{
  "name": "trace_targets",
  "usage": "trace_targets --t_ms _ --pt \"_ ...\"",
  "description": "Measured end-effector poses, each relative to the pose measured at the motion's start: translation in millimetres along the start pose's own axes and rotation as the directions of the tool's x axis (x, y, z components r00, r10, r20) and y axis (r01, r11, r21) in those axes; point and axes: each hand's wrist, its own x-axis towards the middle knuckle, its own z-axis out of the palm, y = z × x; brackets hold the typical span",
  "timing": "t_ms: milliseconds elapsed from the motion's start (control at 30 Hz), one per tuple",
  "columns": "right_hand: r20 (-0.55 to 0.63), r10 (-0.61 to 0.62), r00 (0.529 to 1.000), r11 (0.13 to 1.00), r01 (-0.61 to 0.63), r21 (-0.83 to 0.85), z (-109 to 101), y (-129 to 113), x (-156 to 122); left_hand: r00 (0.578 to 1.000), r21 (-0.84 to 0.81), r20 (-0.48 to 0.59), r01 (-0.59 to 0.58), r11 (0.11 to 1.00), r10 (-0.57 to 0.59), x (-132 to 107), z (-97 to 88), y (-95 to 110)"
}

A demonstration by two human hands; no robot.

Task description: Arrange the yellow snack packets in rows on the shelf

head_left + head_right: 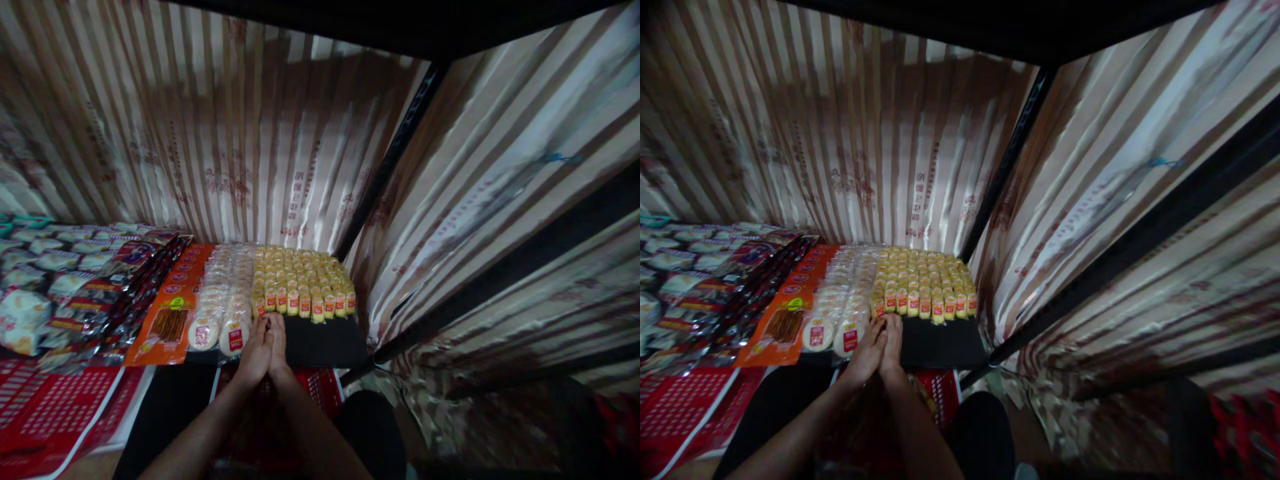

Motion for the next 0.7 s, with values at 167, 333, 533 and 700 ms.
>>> trace_targets --t_ms 167,333,533,700 --pt "-0.010 0.066 0.998 0.994 -0.065 0.089 0 -5 0 1.000 -0.010 -0.007 0.003 1.000 -0.003 2 4.2 -5" --pt "-0.025 0.117 0.993 0.987 -0.113 0.114 2 2 0 0.998 -0.003 -0.061 0.012 1.000 -0.013 3 9.6 -7" --pt "-0.032 0.023 0.999 0.993 -0.019 0.115 2 4 -1 0.997 0.005 -0.075 0.021 1.000 -0.020 -4 6.1 11" --pt "-0.046 -0.018 0.999 0.997 0.021 0.069 1 5 -5 0.992 -0.039 -0.123 -0.037 0.999 0.032 -5 5.5 19"
